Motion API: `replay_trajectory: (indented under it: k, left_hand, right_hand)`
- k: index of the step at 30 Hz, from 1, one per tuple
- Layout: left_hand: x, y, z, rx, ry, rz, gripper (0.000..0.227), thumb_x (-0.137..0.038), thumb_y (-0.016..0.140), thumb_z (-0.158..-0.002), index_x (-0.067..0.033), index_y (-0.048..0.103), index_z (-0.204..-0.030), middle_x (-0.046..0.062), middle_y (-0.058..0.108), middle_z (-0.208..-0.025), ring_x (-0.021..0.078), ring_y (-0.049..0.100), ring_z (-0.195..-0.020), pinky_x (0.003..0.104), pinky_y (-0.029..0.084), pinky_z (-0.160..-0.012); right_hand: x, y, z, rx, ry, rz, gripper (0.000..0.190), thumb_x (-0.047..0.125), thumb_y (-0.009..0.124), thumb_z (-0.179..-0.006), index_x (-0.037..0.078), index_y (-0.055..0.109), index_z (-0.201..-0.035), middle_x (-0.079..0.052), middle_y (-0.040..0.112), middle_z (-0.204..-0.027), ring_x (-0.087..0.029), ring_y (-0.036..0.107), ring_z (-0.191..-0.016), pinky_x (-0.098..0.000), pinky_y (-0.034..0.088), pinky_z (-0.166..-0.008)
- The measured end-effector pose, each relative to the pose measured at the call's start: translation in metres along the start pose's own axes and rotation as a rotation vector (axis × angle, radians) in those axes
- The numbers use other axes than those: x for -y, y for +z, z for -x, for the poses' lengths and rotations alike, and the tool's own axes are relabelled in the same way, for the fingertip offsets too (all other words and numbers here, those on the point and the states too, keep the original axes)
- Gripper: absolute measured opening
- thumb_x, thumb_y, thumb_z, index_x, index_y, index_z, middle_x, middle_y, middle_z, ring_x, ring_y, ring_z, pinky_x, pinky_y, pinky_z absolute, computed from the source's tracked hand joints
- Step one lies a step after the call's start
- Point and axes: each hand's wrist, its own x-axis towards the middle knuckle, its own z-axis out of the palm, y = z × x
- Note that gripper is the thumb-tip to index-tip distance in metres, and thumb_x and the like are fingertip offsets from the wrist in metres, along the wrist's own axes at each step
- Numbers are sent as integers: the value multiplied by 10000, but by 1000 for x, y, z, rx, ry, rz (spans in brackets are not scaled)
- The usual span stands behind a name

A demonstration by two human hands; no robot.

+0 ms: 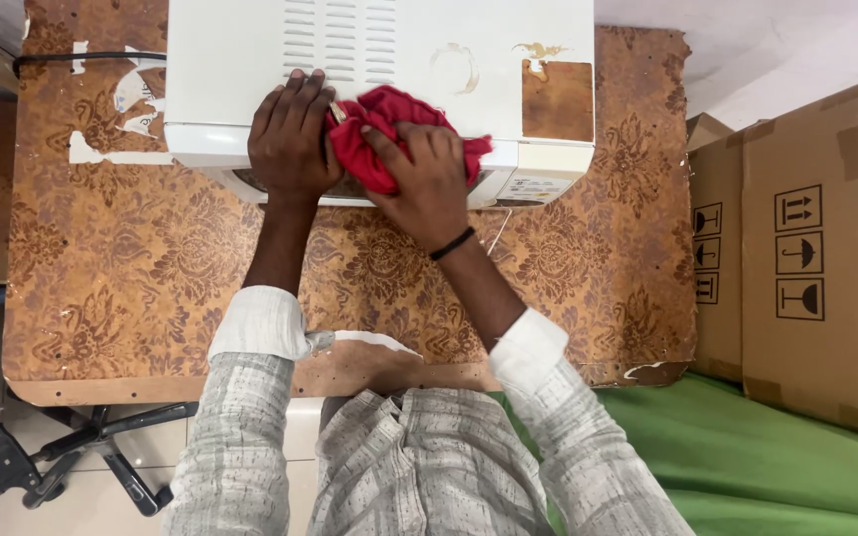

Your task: The person wipes the exterior surfaces of a white microwave oven using a red cloth. They clean the top, sides, and front panel in a repetitive wiping motion.

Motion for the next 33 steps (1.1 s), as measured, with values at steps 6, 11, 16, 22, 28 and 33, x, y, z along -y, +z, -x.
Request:
replay_trajectory:
  k: [6,11,16,22,28,33]
  left_hand:
    - [5,2,3,7,23,-15,374,-121,554,-885,-35,748,-1193,112,732,-1324,290,678,-1293,443,505,-1118]
    - [5,4,5,-8,29,-13,365,-118,558,-885,-38,749,-1187,108,735,-1323,291,680,-1281,437,508,-1104]
    - [2,4,4,-5,10,-19,353,-114,562,-890,-47,747,-1183,99,737,-1322,285,676,-1290,437,507,-1112]
    - [4,6,5,-16,6,-13,349,-109,568,-889,-48,749,-1181,97,737,-1319,276,676,-1292,434,504,-1114]
    - [3,4,5,-14,15,-27,350,-112,567,-887,-48,748,-1180,98,737,-1322,279,676,-1290,434,503,-1113]
    - [2,0,4,-11,27,-21,348,-114,565,-896,-40,745,-1185,105,735,-1326,286,677,-1291,437,502,-1111]
  right_hand:
    - [-73,-46,16,20,-9,46,715,522,877,-816,193,615,-1394,-97,647,-1159,-287,601,-1071,-487,423,-981]
    - [-128,-111,47,-45,84,92,542,456,866,-926,160,655,-1328,-88,681,-1161,-282,618,-1081,-446,458,-984]
    - [-125,-122,43,-69,2,113,539,443,850,-903,141,652,-1303,-109,672,-1158,-303,619,-1092,-480,457,-988]
    - [-94,-94,23,13,19,95,576,548,814,-900,149,670,-1290,-90,674,-1125,-264,633,-1024,-457,457,-944]
    - [-55,-73,-8,70,-39,39,591,534,824,-859,150,673,-1281,-93,672,-1076,-255,638,-953,-445,480,-905]
    - [-30,-81,-28,120,-88,28,593,475,852,-818,156,687,-1289,-90,688,-1070,-252,661,-882,-435,491,-848]
